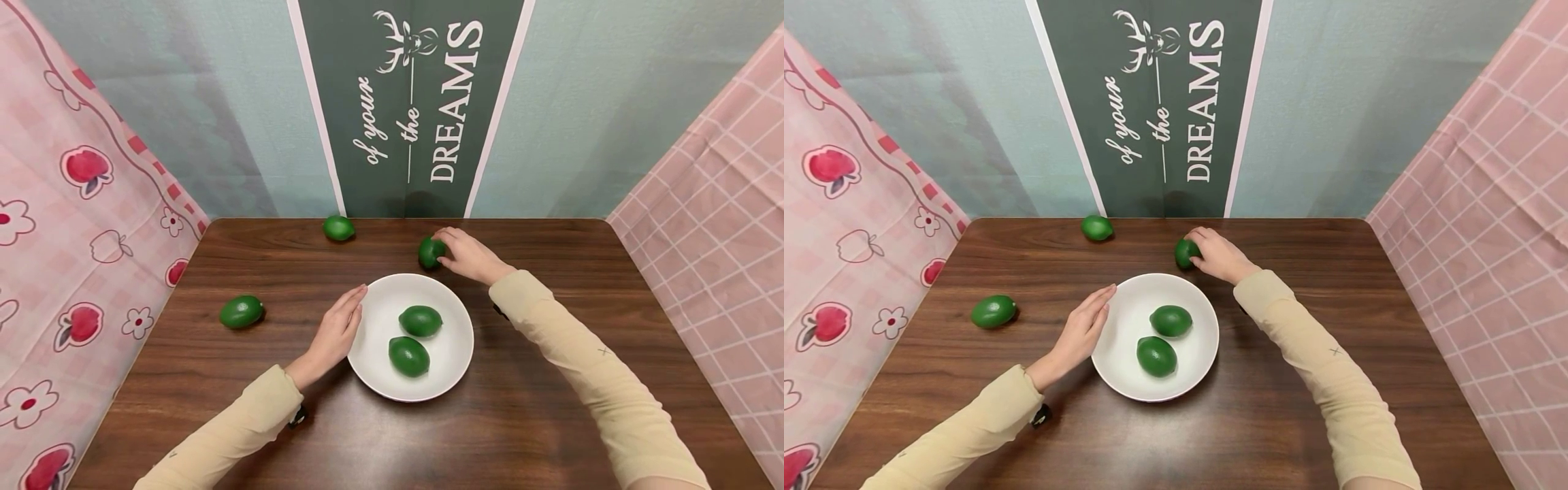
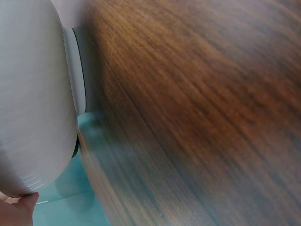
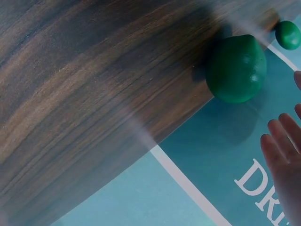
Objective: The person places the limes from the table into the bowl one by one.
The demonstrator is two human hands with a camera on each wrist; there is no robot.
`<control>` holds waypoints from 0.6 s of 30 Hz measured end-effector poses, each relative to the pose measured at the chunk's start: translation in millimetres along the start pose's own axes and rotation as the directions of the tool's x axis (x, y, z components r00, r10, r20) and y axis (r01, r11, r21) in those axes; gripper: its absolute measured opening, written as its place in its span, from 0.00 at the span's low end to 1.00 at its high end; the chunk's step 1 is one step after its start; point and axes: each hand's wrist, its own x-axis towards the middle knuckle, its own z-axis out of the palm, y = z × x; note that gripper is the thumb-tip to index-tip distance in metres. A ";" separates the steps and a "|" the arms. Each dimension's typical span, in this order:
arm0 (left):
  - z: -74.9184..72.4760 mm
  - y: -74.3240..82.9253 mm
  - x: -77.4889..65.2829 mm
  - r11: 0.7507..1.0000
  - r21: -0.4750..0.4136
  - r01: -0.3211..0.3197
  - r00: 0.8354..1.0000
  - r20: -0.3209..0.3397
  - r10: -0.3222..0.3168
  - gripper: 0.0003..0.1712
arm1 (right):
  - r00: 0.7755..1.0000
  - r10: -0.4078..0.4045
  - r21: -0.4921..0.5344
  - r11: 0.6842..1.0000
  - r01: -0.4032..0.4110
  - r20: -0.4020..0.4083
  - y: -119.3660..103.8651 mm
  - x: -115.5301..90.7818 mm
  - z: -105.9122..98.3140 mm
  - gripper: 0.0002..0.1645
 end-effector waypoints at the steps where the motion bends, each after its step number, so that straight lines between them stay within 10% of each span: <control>1: 0.0 -0.1 0.1 1.000 -0.001 -0.001 1.000 0.000 0.001 0.19 | 1.000 0.004 0.002 1.000 -0.004 0.002 0.6 0.6 0.8 0.25; 18: 1.0 -3.5 0.3 1.000 0.002 -0.014 1.000 -0.007 0.014 0.18 | 0.996 0.077 0.009 0.997 -0.078 0.032 9.6 10.1 13.7 0.30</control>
